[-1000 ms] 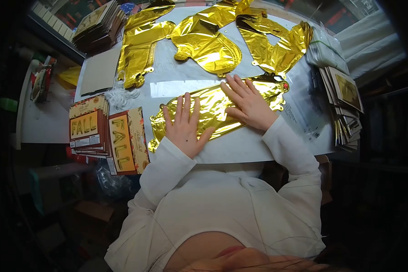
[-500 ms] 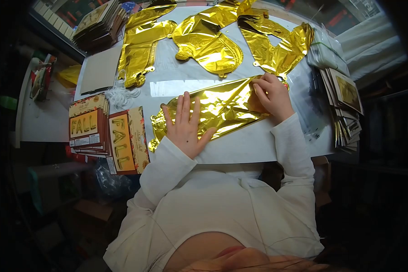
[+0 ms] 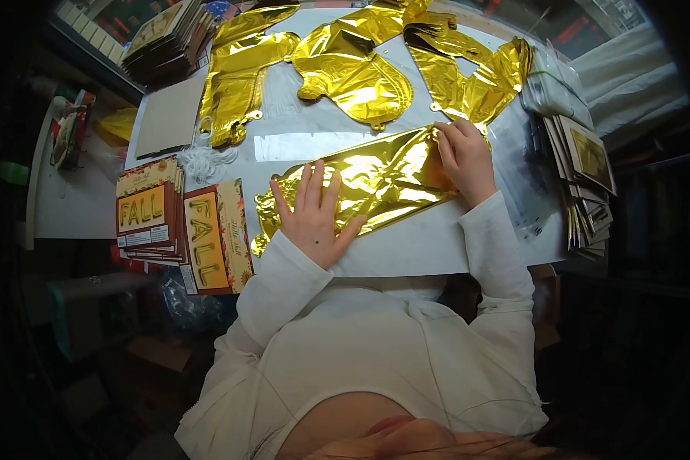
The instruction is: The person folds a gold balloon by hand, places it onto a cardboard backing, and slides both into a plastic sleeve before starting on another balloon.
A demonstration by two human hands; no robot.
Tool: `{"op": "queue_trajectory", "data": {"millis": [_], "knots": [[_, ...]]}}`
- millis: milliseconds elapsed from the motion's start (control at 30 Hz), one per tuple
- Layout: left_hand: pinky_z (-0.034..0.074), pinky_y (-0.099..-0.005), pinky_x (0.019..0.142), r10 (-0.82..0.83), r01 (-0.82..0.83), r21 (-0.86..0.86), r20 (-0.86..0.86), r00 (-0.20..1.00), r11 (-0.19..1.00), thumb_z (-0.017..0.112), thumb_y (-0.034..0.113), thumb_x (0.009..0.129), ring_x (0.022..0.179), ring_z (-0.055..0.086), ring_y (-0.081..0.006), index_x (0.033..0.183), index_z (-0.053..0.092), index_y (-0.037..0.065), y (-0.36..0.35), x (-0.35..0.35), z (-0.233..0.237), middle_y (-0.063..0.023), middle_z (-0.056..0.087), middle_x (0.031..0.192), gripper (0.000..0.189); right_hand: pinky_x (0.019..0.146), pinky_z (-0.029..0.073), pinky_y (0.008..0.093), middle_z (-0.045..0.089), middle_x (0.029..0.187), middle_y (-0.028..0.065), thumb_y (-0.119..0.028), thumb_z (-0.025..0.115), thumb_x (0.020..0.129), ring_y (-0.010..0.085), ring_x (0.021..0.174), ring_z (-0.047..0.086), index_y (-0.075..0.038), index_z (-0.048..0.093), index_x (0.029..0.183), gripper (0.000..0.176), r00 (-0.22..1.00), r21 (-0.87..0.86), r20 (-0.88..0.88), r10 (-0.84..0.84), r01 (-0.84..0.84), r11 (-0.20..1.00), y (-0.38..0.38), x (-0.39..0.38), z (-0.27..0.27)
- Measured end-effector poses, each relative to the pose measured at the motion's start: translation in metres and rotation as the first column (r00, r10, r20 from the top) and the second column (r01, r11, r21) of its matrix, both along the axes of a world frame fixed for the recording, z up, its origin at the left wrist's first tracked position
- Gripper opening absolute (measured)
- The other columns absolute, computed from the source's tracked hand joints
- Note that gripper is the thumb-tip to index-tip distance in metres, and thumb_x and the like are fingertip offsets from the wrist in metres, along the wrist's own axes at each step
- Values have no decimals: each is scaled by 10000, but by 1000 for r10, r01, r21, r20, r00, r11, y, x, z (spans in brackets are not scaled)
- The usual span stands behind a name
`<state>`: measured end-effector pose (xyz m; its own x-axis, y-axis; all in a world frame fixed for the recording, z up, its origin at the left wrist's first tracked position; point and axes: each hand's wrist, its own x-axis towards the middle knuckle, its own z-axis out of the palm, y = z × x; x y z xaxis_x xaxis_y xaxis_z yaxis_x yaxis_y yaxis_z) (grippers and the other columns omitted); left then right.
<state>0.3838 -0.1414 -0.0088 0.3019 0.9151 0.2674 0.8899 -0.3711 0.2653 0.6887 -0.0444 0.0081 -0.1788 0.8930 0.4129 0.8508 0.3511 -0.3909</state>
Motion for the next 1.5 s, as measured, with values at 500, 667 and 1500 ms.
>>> {"op": "queue_trajectory", "data": {"millis": [500, 667, 1500], "knots": [[83, -770, 1196, 33, -33, 8, -8, 999, 999, 684, 592, 932, 1551, 330, -404, 1544, 494, 53, 1, 1, -2, -273, 365, 1642, 837, 1295, 221, 519, 337, 1710, 134, -376, 534, 1081, 349, 1587, 292, -82, 378, 1627, 640, 787, -251, 164, 595, -550, 796, -14, -70, -12], [84, -783, 1185, 44, -44, -24, -10, 999, 999, 684, 596, 931, 1555, 307, -429, 1577, 464, 83, 1, 1, -3, -291, 311, 1662, 854, 1294, 222, 520, 334, 1712, 133, -373, 532, 1082, 349, 1586, 294, -84, 369, 1632, 642, 798, -229, 165, 579, -540, 810, -15, -69, -15], [51, -772, 1196, 67, -55, -98, 117, 991, 994, 692, 562, 945, 1592, 219, -438, 1609, 413, 111, -1, -3, -9, -249, 258, 1698, 850, 1300, 183, 482, 270, 1716, 242, -368, 490, 1106, 366, 1611, 229, 32, 303, 1631, 686, 928, -263, 305, 214, -134, 956, -1, -1, -25]]}}
